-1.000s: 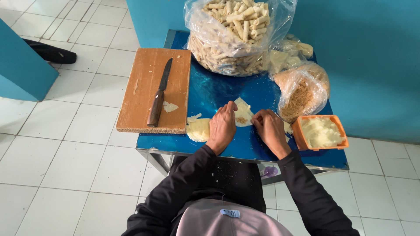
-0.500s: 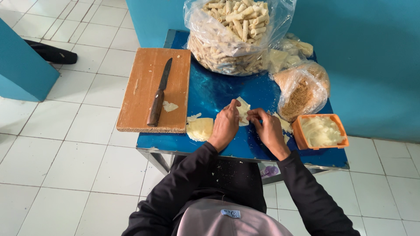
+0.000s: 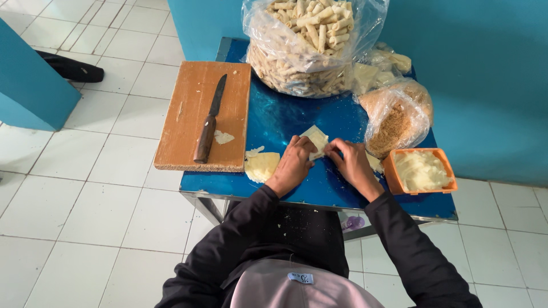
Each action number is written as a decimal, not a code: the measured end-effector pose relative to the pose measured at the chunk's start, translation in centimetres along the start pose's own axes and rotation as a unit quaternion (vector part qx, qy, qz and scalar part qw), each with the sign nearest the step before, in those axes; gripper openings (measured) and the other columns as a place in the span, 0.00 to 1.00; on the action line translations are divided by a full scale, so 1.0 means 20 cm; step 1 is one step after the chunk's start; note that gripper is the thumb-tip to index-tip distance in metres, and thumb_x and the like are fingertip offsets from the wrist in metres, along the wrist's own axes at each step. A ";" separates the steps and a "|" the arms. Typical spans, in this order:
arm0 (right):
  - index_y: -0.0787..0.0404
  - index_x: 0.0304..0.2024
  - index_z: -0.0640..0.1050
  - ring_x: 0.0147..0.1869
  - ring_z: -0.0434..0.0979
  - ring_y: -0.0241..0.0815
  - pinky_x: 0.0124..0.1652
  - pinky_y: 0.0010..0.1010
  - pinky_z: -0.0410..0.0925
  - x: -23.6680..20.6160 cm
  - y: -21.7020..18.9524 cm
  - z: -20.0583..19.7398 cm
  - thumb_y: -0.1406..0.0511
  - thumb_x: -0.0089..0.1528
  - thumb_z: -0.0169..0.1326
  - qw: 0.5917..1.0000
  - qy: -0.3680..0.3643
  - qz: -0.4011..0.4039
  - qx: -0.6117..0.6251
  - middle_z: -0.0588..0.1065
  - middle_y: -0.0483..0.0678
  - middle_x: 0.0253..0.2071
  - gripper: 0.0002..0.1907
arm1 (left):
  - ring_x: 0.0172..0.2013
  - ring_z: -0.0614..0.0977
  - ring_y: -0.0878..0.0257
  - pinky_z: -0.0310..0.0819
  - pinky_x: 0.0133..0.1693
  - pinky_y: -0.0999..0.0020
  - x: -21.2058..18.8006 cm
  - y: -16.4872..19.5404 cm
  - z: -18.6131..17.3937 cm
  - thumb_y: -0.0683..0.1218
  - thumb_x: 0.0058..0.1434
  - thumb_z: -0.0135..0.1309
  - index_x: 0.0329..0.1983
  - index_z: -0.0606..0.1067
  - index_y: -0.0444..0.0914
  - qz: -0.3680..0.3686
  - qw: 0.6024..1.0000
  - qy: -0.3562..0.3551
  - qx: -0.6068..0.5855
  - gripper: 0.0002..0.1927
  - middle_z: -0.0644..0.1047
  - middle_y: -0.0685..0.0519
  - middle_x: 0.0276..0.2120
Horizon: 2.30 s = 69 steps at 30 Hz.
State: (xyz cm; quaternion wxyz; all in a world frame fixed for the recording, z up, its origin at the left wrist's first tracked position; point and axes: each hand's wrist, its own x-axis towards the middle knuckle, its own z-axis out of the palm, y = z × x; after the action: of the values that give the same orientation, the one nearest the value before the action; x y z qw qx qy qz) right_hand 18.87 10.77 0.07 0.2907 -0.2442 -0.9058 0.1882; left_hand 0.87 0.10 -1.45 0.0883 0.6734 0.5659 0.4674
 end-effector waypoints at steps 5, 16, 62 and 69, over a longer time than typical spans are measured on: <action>0.62 0.41 0.79 0.33 0.84 0.44 0.31 0.31 0.72 0.04 0.06 0.06 0.67 0.63 0.60 0.997 0.004 0.077 0.009 0.82 0.50 0.33 0.06 | 0.46 0.72 0.45 0.68 0.50 0.55 0.02 -0.01 0.02 0.32 0.49 0.59 0.37 0.76 0.31 0.022 0.999 0.023 0.004 0.11 0.74 0.43 0.40; 0.56 0.41 0.81 0.43 0.77 0.41 0.44 0.37 0.61 0.02 0.02 0.09 0.68 0.63 0.59 0.995 0.032 -0.030 -0.093 0.78 0.43 0.37 0.05 | 0.38 0.75 0.42 0.70 0.41 0.52 0.14 -0.12 0.10 0.29 0.51 0.51 0.31 0.74 0.32 -0.011 0.999 0.032 0.034 0.07 0.76 0.42 0.35; 0.53 0.52 0.82 0.47 0.71 0.35 0.49 0.40 0.53 -0.06 -0.12 0.08 0.66 0.67 0.57 0.935 0.058 -0.122 -0.328 0.77 0.37 0.44 0.11 | 0.43 0.76 0.41 0.73 0.43 0.52 0.13 -0.12 0.08 0.29 0.54 0.49 0.31 0.71 0.30 0.006 0.999 0.032 0.030 0.06 0.71 0.39 0.41; 0.53 0.58 0.79 0.59 0.66 0.41 0.52 0.45 0.54 -0.05 -0.15 0.11 0.68 0.65 0.55 0.931 0.023 -0.050 -0.362 0.72 0.41 0.57 0.18 | 0.47 0.73 0.41 0.72 0.47 0.52 0.09 -0.11 0.07 0.30 0.50 0.53 0.40 0.71 0.29 -0.008 0.991 0.073 0.114 0.13 0.69 0.38 0.45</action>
State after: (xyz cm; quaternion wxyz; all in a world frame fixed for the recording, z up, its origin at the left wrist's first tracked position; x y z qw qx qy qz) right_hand 17.20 7.29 -0.68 0.2120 -0.2915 -0.9166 -0.1730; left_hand 0.18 2.92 -2.71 -0.0266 0.6382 0.6260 0.4473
